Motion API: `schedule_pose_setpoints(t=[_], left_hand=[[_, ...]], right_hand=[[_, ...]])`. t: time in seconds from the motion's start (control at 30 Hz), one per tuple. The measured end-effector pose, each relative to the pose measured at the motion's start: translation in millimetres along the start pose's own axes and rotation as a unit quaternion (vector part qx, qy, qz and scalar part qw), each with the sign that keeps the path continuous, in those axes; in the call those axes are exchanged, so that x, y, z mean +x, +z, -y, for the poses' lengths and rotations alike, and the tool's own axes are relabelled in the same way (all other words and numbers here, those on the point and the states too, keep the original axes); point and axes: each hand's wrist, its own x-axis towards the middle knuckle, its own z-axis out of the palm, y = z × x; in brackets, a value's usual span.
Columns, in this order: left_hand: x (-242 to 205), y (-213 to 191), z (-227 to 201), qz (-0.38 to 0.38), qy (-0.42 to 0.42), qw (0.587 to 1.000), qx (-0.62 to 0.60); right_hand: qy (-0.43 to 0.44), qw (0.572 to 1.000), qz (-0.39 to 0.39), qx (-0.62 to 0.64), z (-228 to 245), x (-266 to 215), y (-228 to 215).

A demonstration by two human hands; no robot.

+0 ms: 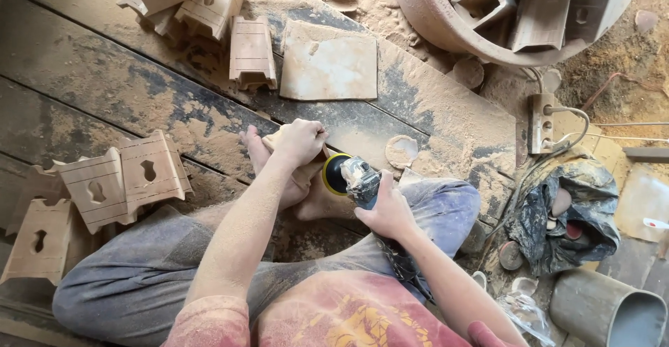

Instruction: The person is using a handheld power sander to smooth the surfaces of small, decorative wooden components while sitting on the floor.

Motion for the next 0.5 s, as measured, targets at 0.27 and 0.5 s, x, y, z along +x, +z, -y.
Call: schedule_pose_setpoints(t=[0.27, 0.5], left_hand=[[7, 11, 0, -0.014, 0.006, 1.0, 0.004], [-2, -1, -9, -0.013, -0.006, 1.0, 0.008]], right_hand=[[0.014, 1.0, -0.018, 0.008, 5, -3, -9], [0.009, 0.999, -0.019, 0.035, 3, -12, -12]])
